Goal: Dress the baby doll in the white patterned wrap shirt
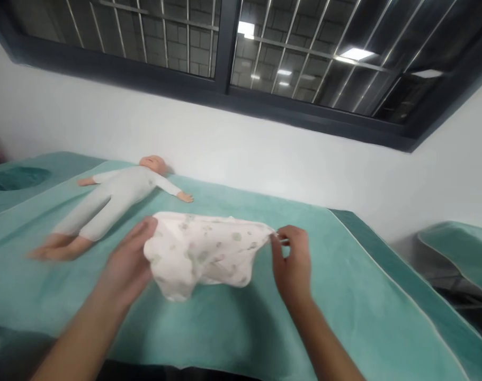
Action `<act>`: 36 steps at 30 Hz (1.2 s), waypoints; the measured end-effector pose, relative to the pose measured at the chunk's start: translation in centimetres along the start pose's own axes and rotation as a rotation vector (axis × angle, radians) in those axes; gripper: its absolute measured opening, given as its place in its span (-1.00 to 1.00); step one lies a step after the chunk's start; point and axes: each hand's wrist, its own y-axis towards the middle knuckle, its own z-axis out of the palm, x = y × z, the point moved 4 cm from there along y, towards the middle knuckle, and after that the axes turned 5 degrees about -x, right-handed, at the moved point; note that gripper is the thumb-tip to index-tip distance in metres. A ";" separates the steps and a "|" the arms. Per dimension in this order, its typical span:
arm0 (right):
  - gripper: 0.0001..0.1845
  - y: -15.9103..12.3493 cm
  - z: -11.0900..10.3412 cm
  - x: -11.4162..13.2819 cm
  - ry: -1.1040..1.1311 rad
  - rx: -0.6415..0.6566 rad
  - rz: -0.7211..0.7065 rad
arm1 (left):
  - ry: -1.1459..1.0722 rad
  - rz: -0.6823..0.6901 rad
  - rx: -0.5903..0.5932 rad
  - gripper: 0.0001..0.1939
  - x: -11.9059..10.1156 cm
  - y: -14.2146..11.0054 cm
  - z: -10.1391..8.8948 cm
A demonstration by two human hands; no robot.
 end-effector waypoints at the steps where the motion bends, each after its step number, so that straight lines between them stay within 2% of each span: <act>1: -0.82 -1.0 0.5 0.1 0.096 0.076 0.106 | -0.036 -0.008 -0.005 -0.76 -0.2 -0.1 0.6; 2: -0.78 -2.4 1.3 0.5 0.214 0.216 0.210 | -0.054 -0.009 -0.010 -0.75 -0.2 -0.3 1.0; 4: -0.68 -5.5 2.8 2.3 0.507 0.599 0.361 | -0.049 -0.008 -0.006 -0.67 0.1 -0.8 1.9; 5: -0.59 -6.7 3.1 3.6 0.638 0.718 0.394 | -0.034 -0.007 0.009 -0.64 0.4 -1.2 2.3; 7: -0.32 -8.0 3.0 6.0 0.826 0.819 0.399 | 0.062 0.013 0.109 -0.62 1.1 -2.3 3.4; 9: -0.13 -7.8 2.7 7.5 0.875 0.760 0.398 | 0.307 0.113 0.332 -0.71 1.5 -3.5 5.0; 10: -0.12 -7.3 2.6 7.8 0.844 0.707 0.412 | 0.465 0.200 0.454 -0.79 1.6 -4.0 5.8; 12: -0.31 -6.0 2.2 7.7 0.694 0.573 0.440 | 0.765 0.421 0.601 -0.84 1.6 -4.4 6.9; 13: -0.46 -5.2 1.9 7.4 0.600 0.510 0.434 | 0.880 0.540 0.588 -0.80 1.4 -4.2 7.0; 14: -0.63 -4.3 1.3 7.0 0.511 0.458 0.408 | 0.970 0.643 0.522 -0.77 1.2 -3.6 6.8; 15: -0.76 -3.3 0.5 6.5 0.427 0.405 0.364 | 1.038 0.721 0.420 -0.78 0.8 -2.8 6.3; 17: -0.86 -1.1 -1.6 5.3 0.243 0.274 0.245 | 1.109 0.776 0.186 -0.81 0.1 -0.9 4.6; 18: -0.84 0.0 -2.9 4.6 0.133 0.210 0.190 | 1.096 0.751 0.097 -0.83 -0.2 0.1 3.6; 20: -0.75 1.8 -4.7 3.0 -0.098 0.157 0.114 | 1.009 0.659 0.022 -0.84 -0.7 1.4 2.0; 23: -0.73 2.9 -4.6 0.7 -0.394 0.301 0.062 | 0.803 0.538 0.026 -0.85 -1.2 2.1 1.2; 26: -0.67 1.8 -2.1 0.0 -0.513 0.375 -0.043 | 0.665 0.407 0.034 -0.91 -1.6 1.9 2.2; 29: -0.47 0.4 1.2 0.4 -0.404 0.327 -0.149 | 0.683 0.255 0.129 -0.85 -2.0 2.2 3.8; 32: -0.48 1.5 4.2 -0.3 -0.176 0.324 -0.023 | 0.617 0.156 0.124 -0.72 -2.6 3.6 3.7; 34: -0.55 3.4 5.9 -1.2 -0.076 0.301 0.118 | 0.563 0.184 0.049 -0.67 -3.1 4.8 2.7; 36: -0.56 4.9 7.2 -1.2 -0.109 0.251 0.153 | 0.564 0.237 0.010 -0.65 -3.1 5.8 1.8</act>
